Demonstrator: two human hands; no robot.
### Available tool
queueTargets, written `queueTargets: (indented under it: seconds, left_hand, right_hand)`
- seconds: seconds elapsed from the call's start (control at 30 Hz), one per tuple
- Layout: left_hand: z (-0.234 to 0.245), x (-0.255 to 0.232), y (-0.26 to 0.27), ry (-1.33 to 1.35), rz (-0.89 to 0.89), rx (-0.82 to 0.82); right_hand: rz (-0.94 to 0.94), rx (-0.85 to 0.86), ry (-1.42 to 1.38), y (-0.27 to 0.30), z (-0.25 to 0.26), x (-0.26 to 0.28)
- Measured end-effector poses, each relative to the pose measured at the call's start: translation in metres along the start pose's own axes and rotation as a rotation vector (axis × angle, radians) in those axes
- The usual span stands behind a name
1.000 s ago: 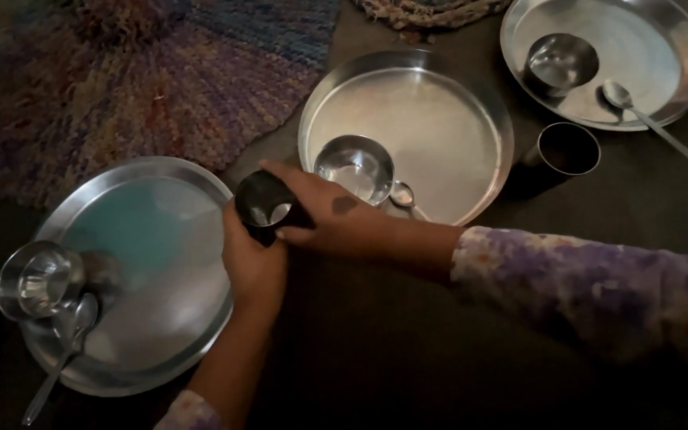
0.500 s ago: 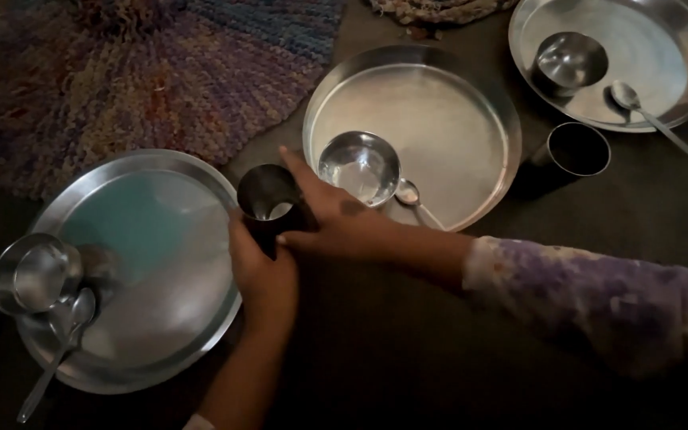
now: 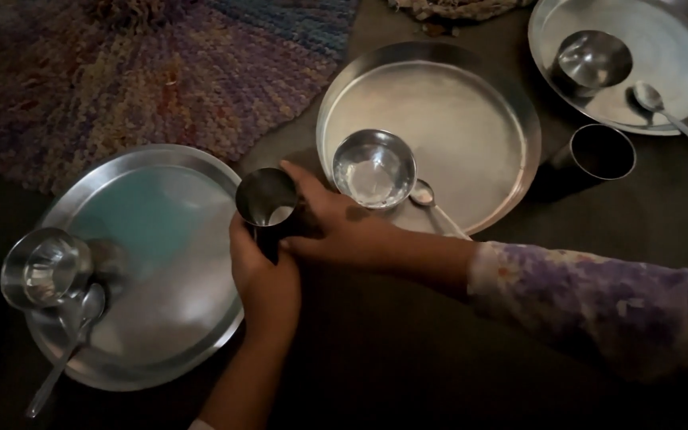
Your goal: The recorder is arranging metal plates, bowls, spoons, and cups on the floor.
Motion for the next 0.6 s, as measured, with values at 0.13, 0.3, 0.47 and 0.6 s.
queueTargets:
  seconds: [0.13, 0.3, 0.47, 0.6]
  left_hand:
    - [0.003, -0.01, -0.003, -0.042, 0.186, 0.051]
    - [0.007, -0.015, 0.002, -0.019, 0.093, -0.046]
    - [-0.001, -0.006, 0.003, 0.062, 0.157, -0.022]
    - [-0.001, -0.005, 0.002, 0.077, 0.091, -0.021]
  right_hand:
    - [0.034, -0.013, 0.01, -0.002, -0.001, -0.003]
    - [0.127, -0.079, 0.015, 0.005, 0.001, -0.002]
    - [0.092, -0.047, 0.018, 0.015, 0.003, 0.007]
    - [0.018, -0.008, 0.05, 0.02, 0.01, 0.018]
Point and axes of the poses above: each hand's wrist, its own y-axis away from the middle knuckle, its own z-axis out of the back of the hand, x = y × z, the point moved 4 cm from there along -y, towards the middle knuckle, and after that the axes turned 15 degrees about -z, right-handed, at the moved point
